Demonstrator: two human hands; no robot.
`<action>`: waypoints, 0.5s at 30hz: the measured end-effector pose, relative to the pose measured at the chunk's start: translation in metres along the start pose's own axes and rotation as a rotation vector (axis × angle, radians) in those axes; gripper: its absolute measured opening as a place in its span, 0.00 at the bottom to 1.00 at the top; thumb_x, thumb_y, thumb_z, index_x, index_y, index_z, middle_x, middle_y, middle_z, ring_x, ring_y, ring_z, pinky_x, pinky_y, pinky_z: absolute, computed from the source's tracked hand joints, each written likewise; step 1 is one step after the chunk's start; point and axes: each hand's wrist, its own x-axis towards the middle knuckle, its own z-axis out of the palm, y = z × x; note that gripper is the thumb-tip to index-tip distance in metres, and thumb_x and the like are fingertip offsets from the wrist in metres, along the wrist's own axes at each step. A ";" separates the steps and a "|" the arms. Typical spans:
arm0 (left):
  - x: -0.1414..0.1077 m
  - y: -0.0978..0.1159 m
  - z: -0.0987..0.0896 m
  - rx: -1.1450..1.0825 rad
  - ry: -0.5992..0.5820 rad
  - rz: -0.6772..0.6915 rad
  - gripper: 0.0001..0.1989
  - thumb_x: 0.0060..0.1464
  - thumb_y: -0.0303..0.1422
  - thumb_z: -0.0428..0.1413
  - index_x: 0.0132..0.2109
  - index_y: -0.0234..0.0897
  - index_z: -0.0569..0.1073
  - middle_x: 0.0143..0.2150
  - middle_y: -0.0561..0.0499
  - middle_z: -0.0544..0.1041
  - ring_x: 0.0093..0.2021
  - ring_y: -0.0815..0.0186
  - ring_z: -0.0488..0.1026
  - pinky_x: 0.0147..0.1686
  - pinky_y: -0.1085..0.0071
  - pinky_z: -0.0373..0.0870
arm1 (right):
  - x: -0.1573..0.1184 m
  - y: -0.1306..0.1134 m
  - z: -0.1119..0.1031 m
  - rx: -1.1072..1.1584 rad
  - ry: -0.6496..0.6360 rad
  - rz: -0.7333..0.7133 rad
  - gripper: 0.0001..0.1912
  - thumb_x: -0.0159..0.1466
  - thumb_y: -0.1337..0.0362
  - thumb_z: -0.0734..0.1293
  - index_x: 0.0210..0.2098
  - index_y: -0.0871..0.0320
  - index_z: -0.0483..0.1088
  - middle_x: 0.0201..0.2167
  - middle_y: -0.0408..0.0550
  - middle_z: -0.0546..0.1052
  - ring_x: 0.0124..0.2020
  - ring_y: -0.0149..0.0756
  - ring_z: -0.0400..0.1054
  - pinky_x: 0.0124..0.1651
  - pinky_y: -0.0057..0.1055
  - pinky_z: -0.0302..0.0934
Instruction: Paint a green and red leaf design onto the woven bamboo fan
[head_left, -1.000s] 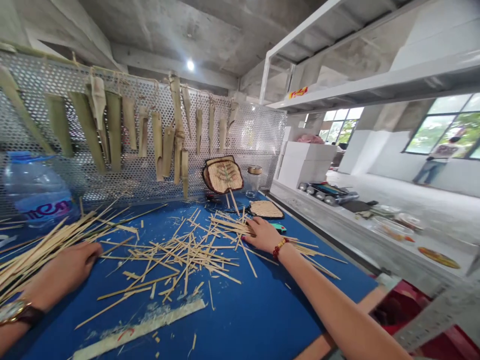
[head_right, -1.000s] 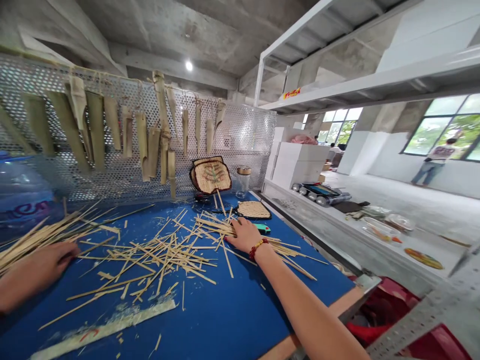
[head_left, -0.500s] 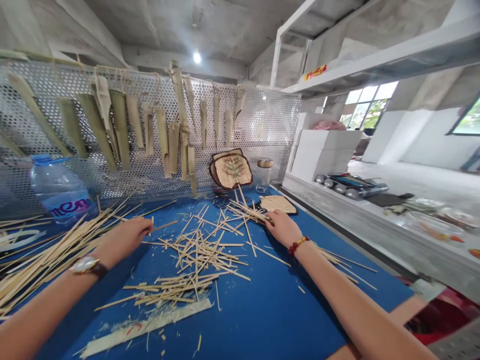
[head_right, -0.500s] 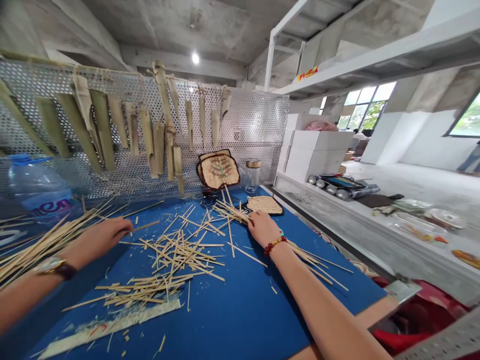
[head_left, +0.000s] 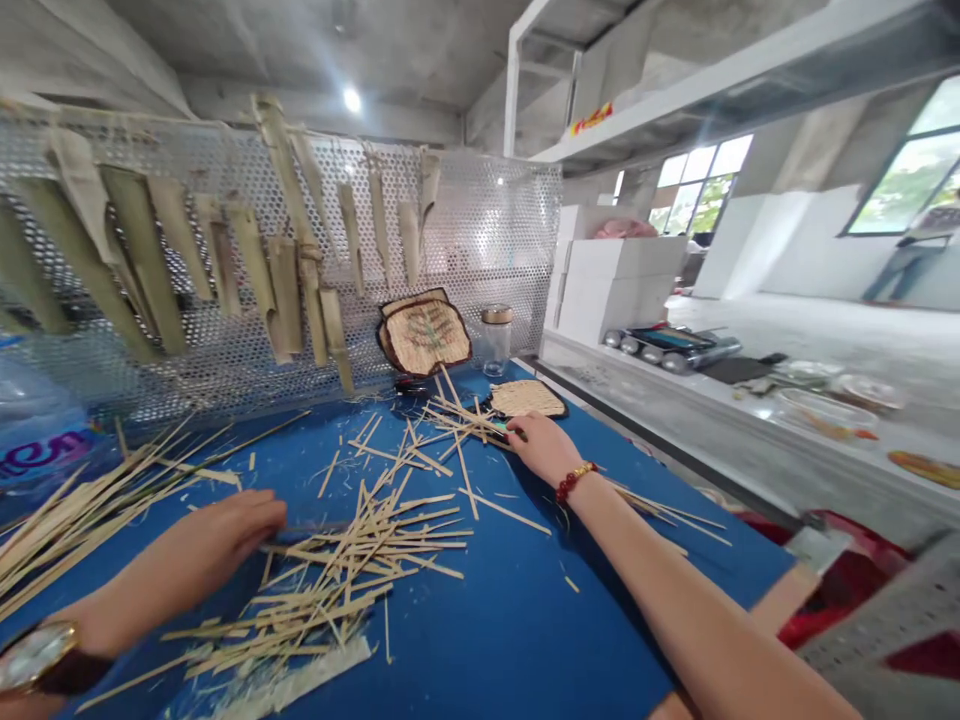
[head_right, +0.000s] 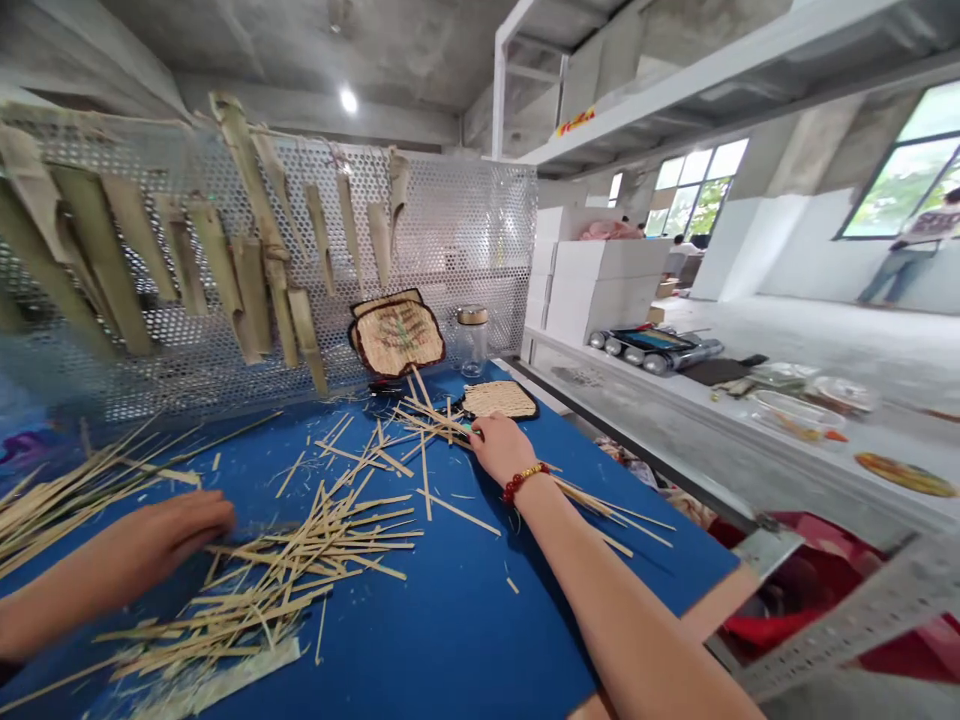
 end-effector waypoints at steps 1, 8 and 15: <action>0.005 0.000 -0.007 0.003 -0.018 -0.011 0.14 0.63 0.33 0.42 0.36 0.43 0.72 0.38 0.52 0.76 0.39 0.64 0.71 0.40 0.70 0.64 | 0.001 0.000 0.000 0.003 -0.006 0.006 0.12 0.66 0.63 0.61 0.40 0.58 0.76 0.41 0.53 0.74 0.44 0.39 0.69 0.50 0.30 0.57; 0.122 -0.015 -0.007 0.176 0.077 -0.308 0.13 0.56 0.26 0.43 0.35 0.36 0.73 0.36 0.42 0.77 0.35 0.59 0.74 0.35 0.67 0.63 | 0.000 0.002 0.001 -0.003 0.003 0.000 0.13 0.67 0.64 0.60 0.41 0.58 0.76 0.41 0.53 0.75 0.46 0.39 0.68 0.51 0.30 0.57; 0.145 0.024 0.025 0.153 0.028 -0.047 0.15 0.56 0.23 0.44 0.38 0.40 0.75 0.41 0.44 0.77 0.43 0.58 0.72 0.40 0.67 0.63 | 0.001 0.005 0.000 0.006 0.005 0.027 0.13 0.67 0.66 0.59 0.41 0.57 0.76 0.41 0.52 0.74 0.45 0.38 0.68 0.48 0.29 0.58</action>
